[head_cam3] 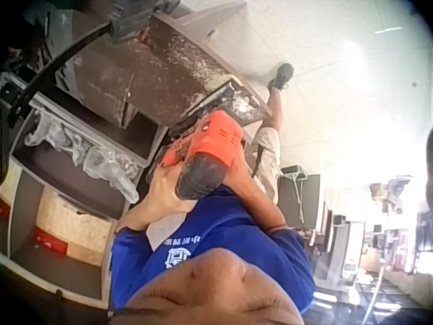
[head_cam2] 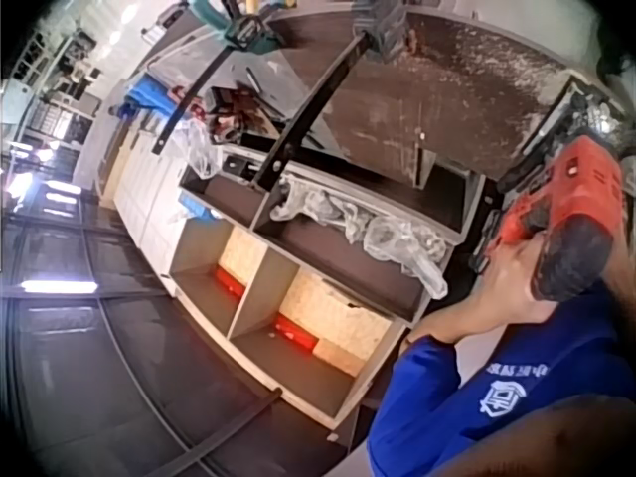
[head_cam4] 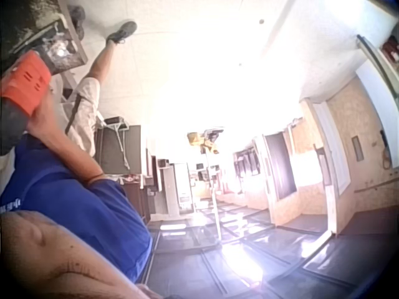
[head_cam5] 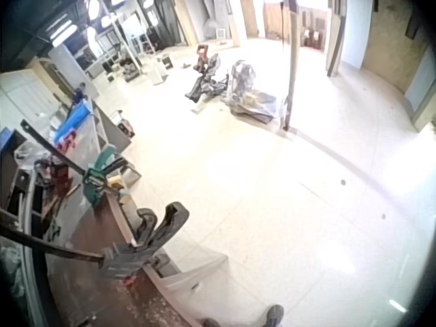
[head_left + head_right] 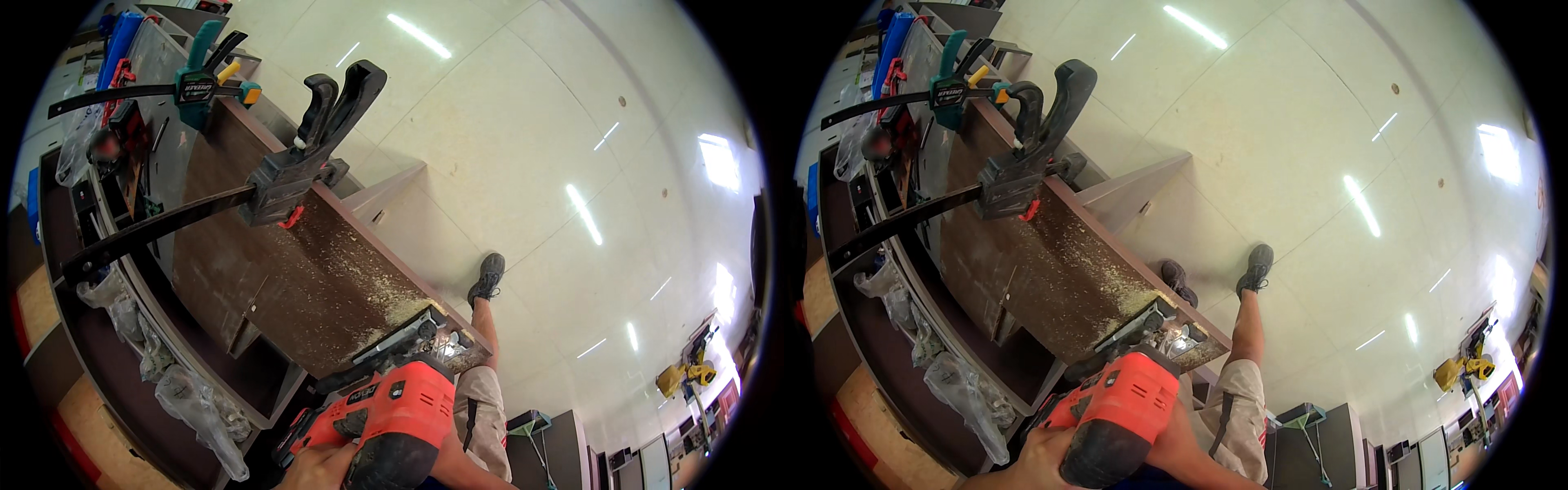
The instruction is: The person uses a jigsaw to cut a rectangular piece of wood clamped to a workbench. They guide the tool along a marked line, producing sawdust as the cut progresses.
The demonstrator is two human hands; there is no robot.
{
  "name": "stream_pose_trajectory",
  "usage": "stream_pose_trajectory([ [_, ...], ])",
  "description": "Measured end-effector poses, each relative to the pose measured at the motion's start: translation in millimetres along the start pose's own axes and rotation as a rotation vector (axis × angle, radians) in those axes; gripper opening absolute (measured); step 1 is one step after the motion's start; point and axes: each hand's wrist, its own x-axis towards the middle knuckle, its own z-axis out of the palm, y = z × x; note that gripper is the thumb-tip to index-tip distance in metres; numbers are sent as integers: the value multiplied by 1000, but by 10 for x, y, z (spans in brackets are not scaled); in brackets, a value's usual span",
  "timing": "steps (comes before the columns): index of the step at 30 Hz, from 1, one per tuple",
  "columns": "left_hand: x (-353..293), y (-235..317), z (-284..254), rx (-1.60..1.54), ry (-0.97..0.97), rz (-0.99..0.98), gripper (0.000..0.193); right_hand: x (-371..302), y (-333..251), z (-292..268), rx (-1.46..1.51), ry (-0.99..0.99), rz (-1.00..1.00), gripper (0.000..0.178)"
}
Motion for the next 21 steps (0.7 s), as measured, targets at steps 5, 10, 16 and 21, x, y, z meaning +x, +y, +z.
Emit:
stream_pose_trajectory([
  [5, -2, 4, 6, -15, -5, -30, 36, 35, 11, -18, -33, -16, -38, 46],
  [10, 16, 16, 1, -34, -14, -36, 35, 65, -87, -41, -20, -6, -58, 44],
  [16, 22, 39, 7, -23, -4, -28, 38, 48, -114, -43, 54, -1, -7, 44],
  [21, 31, 46, 9, -37, 2, -19, 40, 58, -68, -57, 2, -8, -52, 44],
])
